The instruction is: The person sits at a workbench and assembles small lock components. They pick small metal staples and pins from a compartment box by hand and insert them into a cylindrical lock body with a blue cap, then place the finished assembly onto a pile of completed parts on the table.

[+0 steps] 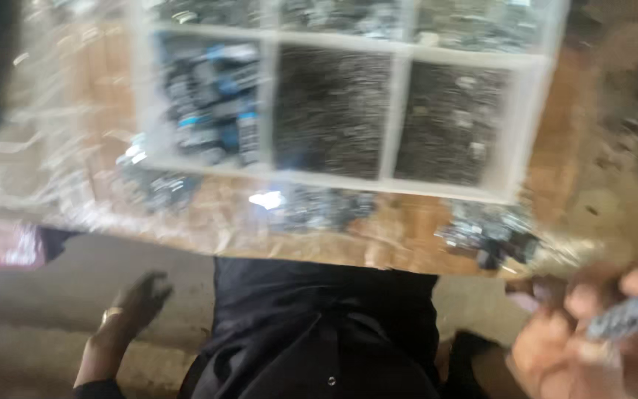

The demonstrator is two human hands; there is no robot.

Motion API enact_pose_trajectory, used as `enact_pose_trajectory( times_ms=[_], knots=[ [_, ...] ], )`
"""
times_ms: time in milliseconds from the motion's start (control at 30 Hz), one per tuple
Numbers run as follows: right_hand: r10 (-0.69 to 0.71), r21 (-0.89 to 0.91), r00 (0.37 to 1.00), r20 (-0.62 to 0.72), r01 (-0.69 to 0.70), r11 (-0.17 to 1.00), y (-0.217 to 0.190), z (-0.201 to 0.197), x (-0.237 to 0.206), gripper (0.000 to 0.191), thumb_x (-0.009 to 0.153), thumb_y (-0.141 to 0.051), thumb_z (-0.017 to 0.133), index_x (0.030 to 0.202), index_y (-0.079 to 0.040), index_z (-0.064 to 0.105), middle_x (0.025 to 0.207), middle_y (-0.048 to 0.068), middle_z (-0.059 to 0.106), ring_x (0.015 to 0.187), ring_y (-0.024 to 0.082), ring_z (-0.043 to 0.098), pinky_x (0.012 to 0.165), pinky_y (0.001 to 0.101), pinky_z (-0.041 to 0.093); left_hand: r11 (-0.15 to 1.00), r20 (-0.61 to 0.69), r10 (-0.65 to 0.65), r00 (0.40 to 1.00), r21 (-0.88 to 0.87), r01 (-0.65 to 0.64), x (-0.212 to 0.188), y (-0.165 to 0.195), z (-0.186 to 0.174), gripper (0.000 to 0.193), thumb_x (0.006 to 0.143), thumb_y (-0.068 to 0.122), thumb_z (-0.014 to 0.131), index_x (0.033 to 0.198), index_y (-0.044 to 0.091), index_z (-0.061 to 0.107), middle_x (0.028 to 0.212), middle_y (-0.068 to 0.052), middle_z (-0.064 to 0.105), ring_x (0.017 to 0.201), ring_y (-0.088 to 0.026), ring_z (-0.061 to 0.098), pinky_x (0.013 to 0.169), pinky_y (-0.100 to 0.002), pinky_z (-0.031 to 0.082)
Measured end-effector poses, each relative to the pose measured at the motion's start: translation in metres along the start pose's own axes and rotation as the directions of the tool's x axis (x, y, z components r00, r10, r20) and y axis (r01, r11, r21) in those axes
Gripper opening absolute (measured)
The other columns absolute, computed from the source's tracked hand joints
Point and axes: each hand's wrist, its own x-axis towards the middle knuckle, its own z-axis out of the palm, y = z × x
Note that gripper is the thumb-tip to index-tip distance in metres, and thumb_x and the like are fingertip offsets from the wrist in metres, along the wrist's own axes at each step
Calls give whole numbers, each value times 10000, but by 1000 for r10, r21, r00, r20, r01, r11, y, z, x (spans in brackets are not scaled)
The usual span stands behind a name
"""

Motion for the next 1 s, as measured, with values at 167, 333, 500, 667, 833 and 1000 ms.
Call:
enact_pose_trajectory(
  times_ms=[167, 333, 500, 667, 833, 1000],
  knots=[
    [198, 0, 937, 287, -207, 978, 11, 13, -35, 467, 915, 121, 724, 1354, -4, 625, 1267, 247, 610, 1033, 279, 716, 784, 351, 682, 711, -779, 441, 445, 0, -704, -108, 94, -98, 115, 858, 157, 676, 924, 156, 770, 911, -39, 758, 832, -261, 711, 628, -387, 572],
    [380, 35, 800, 465, -445, 895, 10, 46, -50, 552, 838, 187, 777, 1334, -4, 629, 1297, 255, 579, 1073, 307, 701, 814, 366, 683, 384, -776, 585, -235, 520, -762, -144, 193, -158, 430, 721, 140, 775, 1147, 92, 797, 979, -62, 658, 878, -220, 652, 672, -306, 561],
    [801, 111, 512, 311, -856, 504, -2, 53, -45, 358, 887, 176, 636, 1227, 62, 641, 1169, 321, 589, 1056, 424, 690, 842, 511, 690, 366, -772, 559, -304, 558, -744, -122, 206, -170, 346, 869, 133, 800, 1211, 92, 774, 1093, -51, 612, 965, -214, 626, 769, -307, 547],
    [588, -31, 794, 155, -591, 806, 4, 49, -81, 415, 823, 232, 729, 1171, 14, 664, 1236, 264, 564, 1023, 354, 696, 677, 400, 687, 371, -757, 588, -283, 564, -737, -115, 201, -155, 371, 863, 138, 805, 1229, 77, 783, 1079, -47, 610, 956, -212, 622, 786, -302, 554],
    [462, -106, 864, 202, -449, 887, 10, 44, -89, 445, 837, 195, 791, 1212, -11, 672, 1224, 249, 610, 1033, 293, 708, 749, 386, 705, 228, -724, 561, -401, 601, -766, -104, 204, -156, 226, 897, 102, 832, 1106, 73, 753, 1092, -66, 638, 987, -235, 639, 782, -326, 561],
    [457, -61, 880, 130, -452, 890, 14, 59, -75, 490, 844, 159, 801, 1295, 12, 677, 1218, 298, 636, 991, 270, 730, 804, 369, 693, 274, -853, 473, -222, 382, -883, -123, 184, -164, 214, 875, 53, 868, 1067, 59, 776, 1021, -68, 700, 932, -206, 654, 727, -304, 573]
  ],
)
